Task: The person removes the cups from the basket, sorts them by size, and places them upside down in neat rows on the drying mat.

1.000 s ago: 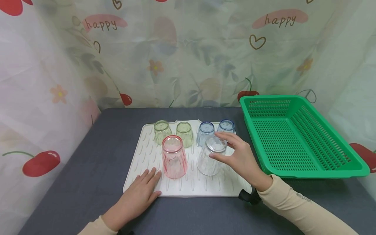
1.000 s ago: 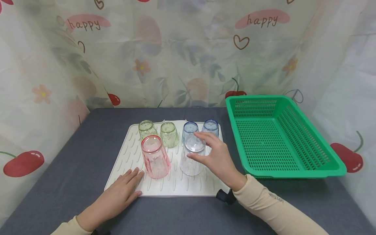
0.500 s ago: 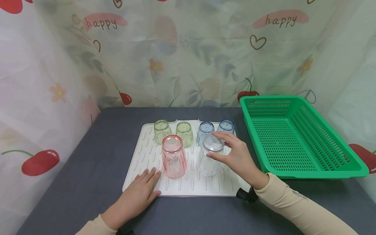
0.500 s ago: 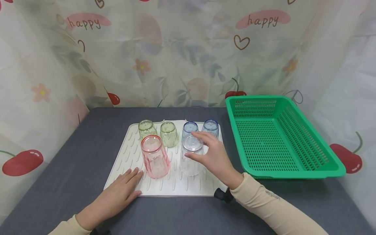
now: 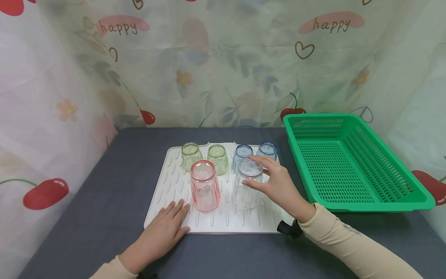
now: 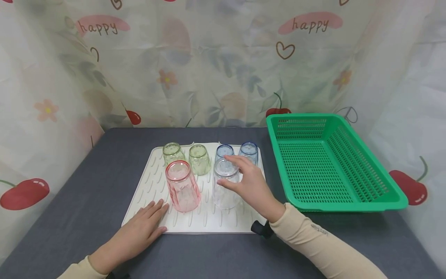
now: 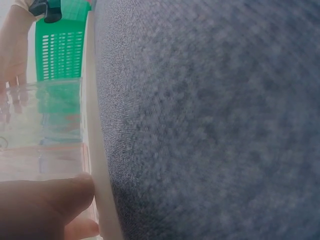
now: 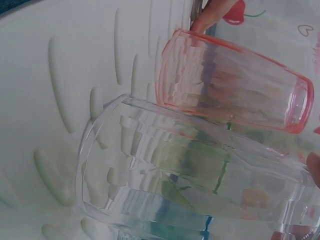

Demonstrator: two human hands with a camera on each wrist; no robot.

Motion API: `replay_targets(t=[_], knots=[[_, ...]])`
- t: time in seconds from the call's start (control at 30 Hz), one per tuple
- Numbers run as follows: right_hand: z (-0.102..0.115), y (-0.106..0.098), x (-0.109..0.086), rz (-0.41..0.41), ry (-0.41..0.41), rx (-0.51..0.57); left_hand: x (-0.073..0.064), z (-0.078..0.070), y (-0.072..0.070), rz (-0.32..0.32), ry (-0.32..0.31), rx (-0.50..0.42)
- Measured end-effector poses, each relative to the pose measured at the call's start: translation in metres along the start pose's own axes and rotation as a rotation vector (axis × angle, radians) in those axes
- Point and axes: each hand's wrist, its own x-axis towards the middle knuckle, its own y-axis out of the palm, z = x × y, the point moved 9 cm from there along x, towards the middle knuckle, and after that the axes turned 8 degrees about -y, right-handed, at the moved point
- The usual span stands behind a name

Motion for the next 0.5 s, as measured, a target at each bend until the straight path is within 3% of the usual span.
replay_targets(t=[0.5], knots=[[-0.0042, 0.0001, 0.0016, -0.012, 0.009, 0.026, -0.0003, -0.0012, -0.0018, -0.004, 0.001, -0.001]])
